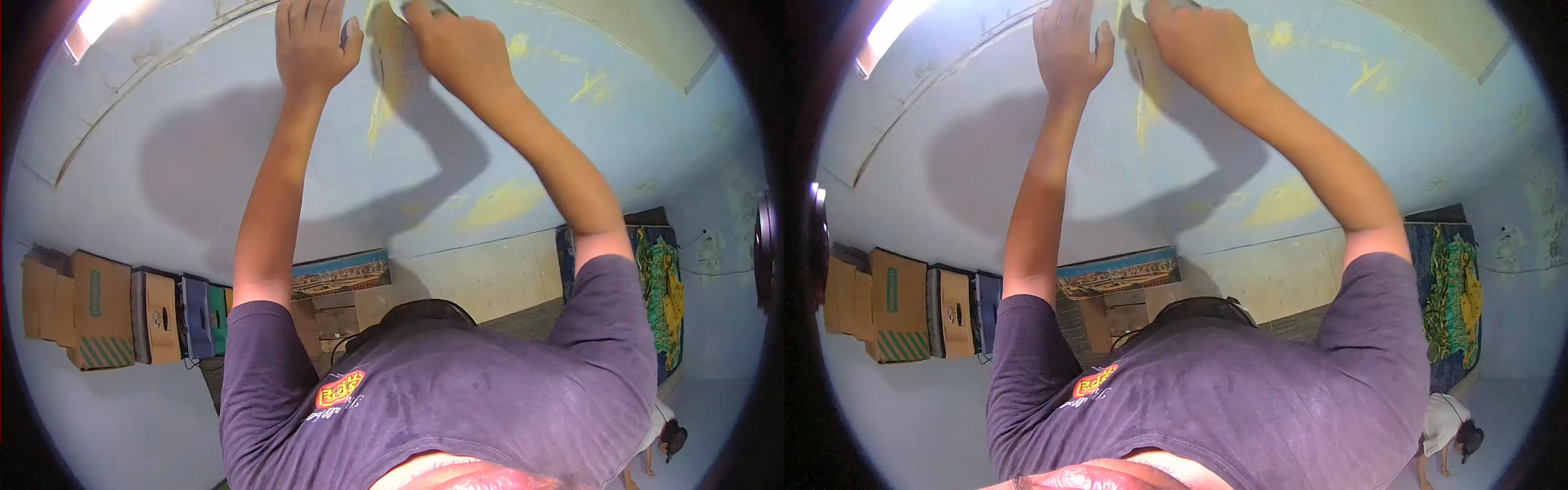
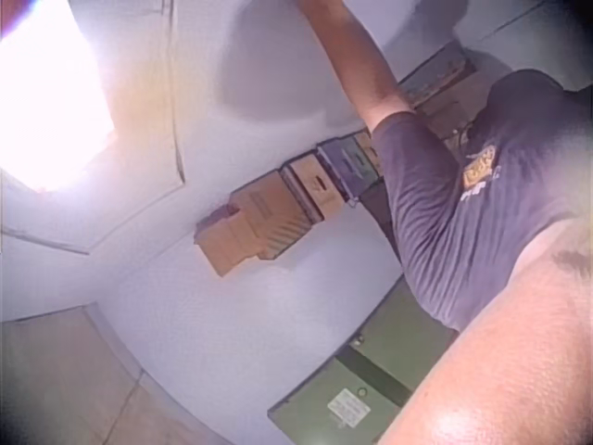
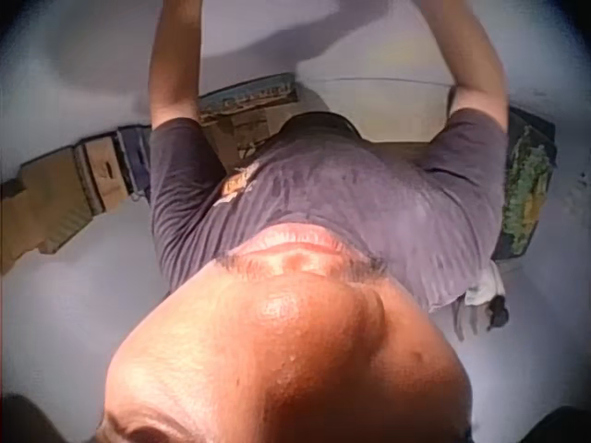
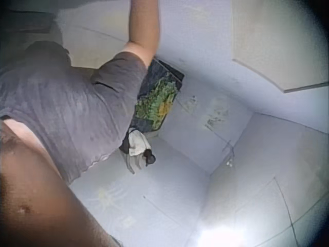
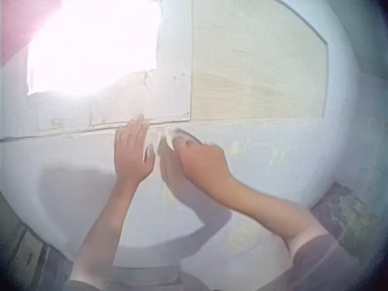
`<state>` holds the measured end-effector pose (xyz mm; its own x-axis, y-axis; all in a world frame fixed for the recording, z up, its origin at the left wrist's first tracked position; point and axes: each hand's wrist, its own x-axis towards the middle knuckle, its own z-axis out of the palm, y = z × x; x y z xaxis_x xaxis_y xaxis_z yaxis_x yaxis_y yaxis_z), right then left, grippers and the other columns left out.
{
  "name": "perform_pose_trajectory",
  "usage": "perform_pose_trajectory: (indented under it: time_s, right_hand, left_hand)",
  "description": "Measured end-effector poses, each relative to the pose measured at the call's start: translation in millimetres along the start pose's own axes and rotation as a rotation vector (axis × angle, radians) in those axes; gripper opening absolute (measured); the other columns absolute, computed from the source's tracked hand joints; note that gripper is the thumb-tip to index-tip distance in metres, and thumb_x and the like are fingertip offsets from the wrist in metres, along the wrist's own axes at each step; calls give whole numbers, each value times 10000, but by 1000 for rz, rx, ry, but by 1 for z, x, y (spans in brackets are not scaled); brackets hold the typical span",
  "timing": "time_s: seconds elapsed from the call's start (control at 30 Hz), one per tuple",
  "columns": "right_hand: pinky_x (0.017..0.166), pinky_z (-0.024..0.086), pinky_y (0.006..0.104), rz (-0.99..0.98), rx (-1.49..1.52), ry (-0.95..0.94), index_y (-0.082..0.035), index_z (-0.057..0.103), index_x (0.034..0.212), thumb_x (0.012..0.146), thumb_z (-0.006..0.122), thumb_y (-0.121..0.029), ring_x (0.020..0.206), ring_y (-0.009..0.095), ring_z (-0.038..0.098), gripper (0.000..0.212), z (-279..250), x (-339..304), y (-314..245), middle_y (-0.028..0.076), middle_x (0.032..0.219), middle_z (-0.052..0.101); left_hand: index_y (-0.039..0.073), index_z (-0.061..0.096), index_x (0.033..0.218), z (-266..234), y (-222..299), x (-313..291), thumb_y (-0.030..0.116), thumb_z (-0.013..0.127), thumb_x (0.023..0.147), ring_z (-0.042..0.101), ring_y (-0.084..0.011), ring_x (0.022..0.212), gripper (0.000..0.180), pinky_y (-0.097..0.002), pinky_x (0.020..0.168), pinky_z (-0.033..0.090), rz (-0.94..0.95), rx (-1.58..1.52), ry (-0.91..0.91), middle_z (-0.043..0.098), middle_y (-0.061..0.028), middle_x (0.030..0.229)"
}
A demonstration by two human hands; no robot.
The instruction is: The person sands a wall surface using a piece of sandpaper. They hold the sandpaper with one or both hands and repeatedly rub it against yellow patches on the wall, pausing to check the progress.
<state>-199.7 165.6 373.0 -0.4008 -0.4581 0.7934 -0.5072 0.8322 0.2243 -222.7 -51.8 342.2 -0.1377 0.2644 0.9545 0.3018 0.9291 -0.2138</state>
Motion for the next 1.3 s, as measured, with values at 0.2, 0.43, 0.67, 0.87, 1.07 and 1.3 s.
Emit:
perform_pose_trajectory:
  time_s: [0.2, 0.43, 0.67, 0.87, 1.07, 1.3]
  right_hand:
    - [485, 540, 441, -195, -37, -106, -75, 619, 893, 939, 583, -193, 571, 323, 702, 131, 11, 16, 5, 141, 639, 675]
    - [456, 530, 337, -209, -185, -177, -89, 569, 808, 885, 599, -110, 519, 227, 692, 85, 56, -50, -11, 83, 582, 662]
    - [470, 535, 347, -245, -64, -329, -83, 614, 802, 872, 608, -109, 562, 229, 704, 75, 91, -111, -15, 98, 640, 691]
    - [474, 546, 421, -219, -31, -324, -88, 588, 954, 907, 575, -105, 549, 298, 699, 51, 50, -92, 5, 110, 660, 687]
    - [470, 545, 421, -212, -179, -46, -83, 601, 941, 916, 576, -144, 552, 299, 700, 70, -6, 8, 16, 120, 645, 682]
    - [412, 518, 337, -290, -265, 7, -81, 574, 801, 904, 598, -123, 481, 220, 681, 114, 42, -15, 1, 92, 576, 658]
  left_hand:
    - [43, 488, 1484, 1, 5, -2, 222, 585, 861, 426, -362, 1445, 655, -560, 1207, 281, -18, 17, 29, 475, -174, 1559]
    - [35, 499, 1473, -1, 6, -1, 198, 596, 834, 445, -359, 1429, 666, -554, 1200, 300, 0, -12, 46, 489, -170, 1547]
    - [16, 510, 1444, -5, 5, 2, 157, 617, 800, 459, -366, 1408, 668, -552, 1186, 321, 9, -38, 42, 503, -182, 1524]
    - [10, 494, 1447, -5, 5, 3, 163, 630, 791, 457, -381, 1396, 687, -560, 1178, 322, 4, -68, 33, 498, -189, 1518]
    - [11, 492, 1448, -6, 1, 1, 190, 619, 805, 463, -401, 1378, 680, -566, 1172, 324, 20, -28, 13, 494, -200, 1516]
    - [20, 504, 1446, -7, 4, 1, 205, 611, 830, 455, -370, 1403, 652, -555, 1181, 318, 13, -55, 57, 492, -188, 1527]
